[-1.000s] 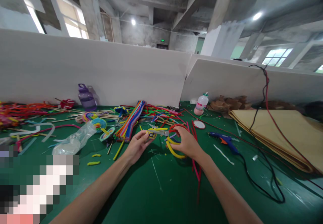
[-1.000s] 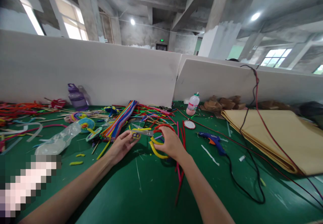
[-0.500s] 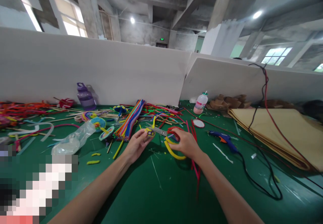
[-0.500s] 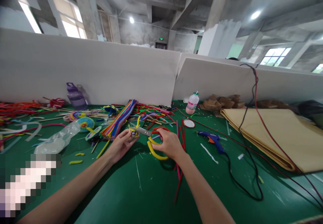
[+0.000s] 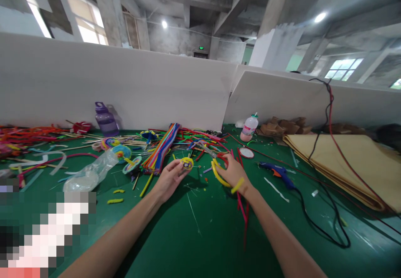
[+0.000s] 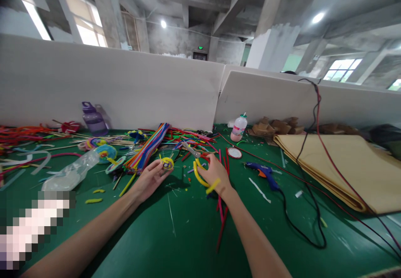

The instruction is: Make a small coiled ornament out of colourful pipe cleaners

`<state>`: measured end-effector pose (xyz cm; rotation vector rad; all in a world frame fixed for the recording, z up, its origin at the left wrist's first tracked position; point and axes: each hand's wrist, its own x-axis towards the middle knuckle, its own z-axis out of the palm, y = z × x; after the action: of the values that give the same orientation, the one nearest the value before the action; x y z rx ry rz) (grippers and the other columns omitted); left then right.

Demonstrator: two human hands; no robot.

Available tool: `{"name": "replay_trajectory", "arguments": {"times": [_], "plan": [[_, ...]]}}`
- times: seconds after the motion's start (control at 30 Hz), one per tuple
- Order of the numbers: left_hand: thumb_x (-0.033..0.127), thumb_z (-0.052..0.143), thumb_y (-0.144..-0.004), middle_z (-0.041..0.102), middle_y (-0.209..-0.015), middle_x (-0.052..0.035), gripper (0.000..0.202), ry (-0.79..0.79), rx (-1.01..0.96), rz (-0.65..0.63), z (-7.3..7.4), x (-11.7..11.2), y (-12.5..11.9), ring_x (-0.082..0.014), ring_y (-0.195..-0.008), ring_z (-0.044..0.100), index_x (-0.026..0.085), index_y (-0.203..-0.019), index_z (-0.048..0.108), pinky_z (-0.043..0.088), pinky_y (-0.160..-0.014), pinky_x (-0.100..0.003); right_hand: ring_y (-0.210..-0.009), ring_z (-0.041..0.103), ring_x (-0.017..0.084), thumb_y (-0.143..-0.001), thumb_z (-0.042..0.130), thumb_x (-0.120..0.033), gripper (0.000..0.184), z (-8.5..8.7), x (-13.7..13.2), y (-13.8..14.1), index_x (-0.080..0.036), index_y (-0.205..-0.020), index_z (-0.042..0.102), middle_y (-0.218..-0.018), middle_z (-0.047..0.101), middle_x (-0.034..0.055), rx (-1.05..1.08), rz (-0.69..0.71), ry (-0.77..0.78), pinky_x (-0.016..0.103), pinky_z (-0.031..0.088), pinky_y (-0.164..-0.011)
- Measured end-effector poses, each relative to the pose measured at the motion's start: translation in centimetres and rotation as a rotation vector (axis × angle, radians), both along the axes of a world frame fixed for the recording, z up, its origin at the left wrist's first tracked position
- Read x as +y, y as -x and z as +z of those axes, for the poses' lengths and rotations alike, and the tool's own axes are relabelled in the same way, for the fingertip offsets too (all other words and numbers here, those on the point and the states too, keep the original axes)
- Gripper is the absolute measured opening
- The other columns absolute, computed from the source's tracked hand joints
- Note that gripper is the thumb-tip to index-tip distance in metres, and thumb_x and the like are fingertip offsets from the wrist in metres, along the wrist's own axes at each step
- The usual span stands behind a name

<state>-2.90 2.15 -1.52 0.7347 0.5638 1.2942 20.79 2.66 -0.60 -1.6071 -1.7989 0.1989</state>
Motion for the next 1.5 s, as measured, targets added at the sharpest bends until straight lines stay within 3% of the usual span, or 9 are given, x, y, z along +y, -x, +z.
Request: {"name": "replay_trajectory", "arguments": {"times": [0.13, 0.23, 0.3, 0.43, 0.77, 1.03, 1.27, 1.4, 1.5], "plan": [[0.019, 0.069, -0.07, 0.07, -0.086, -0.0033, 0.01, -0.033, 0.071, -0.01, 0.0, -0.1, -0.2, -0.0162, -0.088, 0.063, 0.016, -0.078, 0.065, 0.043, -0.091, -0.035, -0.078, 0.059, 0.023, -0.065, 0.068, -0.039, 0.037, -0.8, 0.3, -0.6, -0.018, -0.093, 0.057, -0.081, 0.062, 0.0075, -0.13, -0.005, -0.003, 0.032, 0.043, -0.067], [0.02, 0.07, -0.069, 0.069, -0.084, -0.0036, 0.01, -0.074, 0.162, 0.004, 0.0, -0.3, -0.4, -0.0159, -0.086, 0.062, 0.015, -0.077, 0.067, 0.044, -0.088, -0.031, -0.094, 0.054, 0.024, -0.075, 0.06, -0.033, 0.019, 0.7, -0.4, 0.4, -0.018, -0.087, 0.061, -0.09, 0.062, 0.0084, -0.089, 0.132, -0.133, 0.037, 0.041, -0.083], [0.021, 0.07, -0.069, 0.069, -0.083, -0.0036, 0.011, -0.112, 0.241, 0.019, -0.1, -0.4, -0.6, -0.0156, -0.084, 0.061, 0.015, -0.078, 0.067, 0.044, -0.084, -0.028, -0.095, 0.054, 0.019, -0.081, 0.055, -0.028, 0.013, 1.9, -1.1, 1.5, -0.02, -0.087, 0.062, -0.093, 0.062, 0.0059, 0.042, 0.292, -0.187, 0.035, 0.04, -0.086], [0.022, 0.069, -0.068, 0.068, -0.077, -0.0021, 0.011, -0.183, 0.387, 0.031, -0.1, -0.8, -0.9, -0.0141, -0.076, 0.06, 0.016, -0.078, 0.068, 0.043, -0.075, -0.024, -0.093, 0.054, 0.017, -0.078, 0.059, -0.023, 0.006, 3.0, -2.3, 3.2, -0.021, -0.083, 0.064, -0.092, 0.061, 0.0035, 0.17, 0.476, -0.201, 0.033, 0.041, -0.086], [0.021, 0.071, -0.066, 0.067, -0.074, -0.0017, 0.011, -0.203, 0.484, 0.025, 0.2, -1.0, -1.1, -0.0141, -0.07, 0.058, 0.016, -0.075, 0.069, 0.042, -0.068, -0.022, -0.085, 0.051, 0.017, -0.077, 0.058, -0.016, 0.007, 2.5, -2.8, 3.7, -0.021, -0.076, 0.062, -0.08, 0.057, 0.0021, 0.109, 0.451, -0.248, 0.031, 0.042, -0.078], [0.023, 0.07, -0.067, 0.068, -0.077, -0.0037, 0.012, -0.173, 0.452, -0.059, 0.0, -1.0, -1.1, -0.0155, -0.072, 0.059, 0.015, -0.076, 0.068, 0.042, -0.07, -0.025, -0.08, 0.047, 0.019, -0.083, 0.046, -0.016, 0.016, 2.6, -3.2, 3.4, -0.02, -0.079, 0.06, -0.078, 0.056, 0.0058, -0.203, 0.526, -0.352, 0.033, 0.038, -0.072], [0.023, 0.072, -0.064, 0.068, -0.074, -0.0031, 0.013, -0.193, 0.513, 0.016, 0.3, -1.1, -1.2, -0.0154, -0.07, 0.059, 0.016, -0.074, 0.07, 0.042, -0.068, -0.023, -0.077, 0.05, 0.018, -0.082, 0.053, -0.024, 0.008, 2.7, -3.1, 3.7, -0.02, -0.08, 0.059, -0.076, 0.058, 0.0033, -0.023, 0.471, -0.227, 0.032, 0.04, -0.075], [0.023, 0.071, -0.065, 0.067, -0.074, -0.0029, 0.012, -0.184, 0.494, -0.016, 0.2, -1.1, -1.2, -0.0148, -0.07, 0.058, 0.015, -0.074, 0.069, 0.042, -0.067, -0.022, -0.077, 0.051, 0.017, -0.083, 0.051, -0.022, 0.014, 2.6, -2.9, 3.8, -0.02, -0.073, 0.061, -0.075, 0.061, 0.0033, 0.097, 0.47, -0.176, 0.031, 0.041, -0.074], [0.023, 0.07, -0.067, 0.065, -0.073, -0.0011, 0.011, -0.125, 0.437, -0.074, 0.1, -1.0, -1.1, -0.0128, -0.069, 0.058, 0.016, -0.075, 0.068, 0.043, -0.067, -0.021, -0.075, 0.053, 0.015, -0.082, 0.053, -0.026, 0.016, 2.5, -2.5, 3.7, -0.02, -0.071, 0.062, -0.073, 0.06, 0.0014, 0.264, 0.519, -0.031, 0.03, 0.041, -0.075]]}}
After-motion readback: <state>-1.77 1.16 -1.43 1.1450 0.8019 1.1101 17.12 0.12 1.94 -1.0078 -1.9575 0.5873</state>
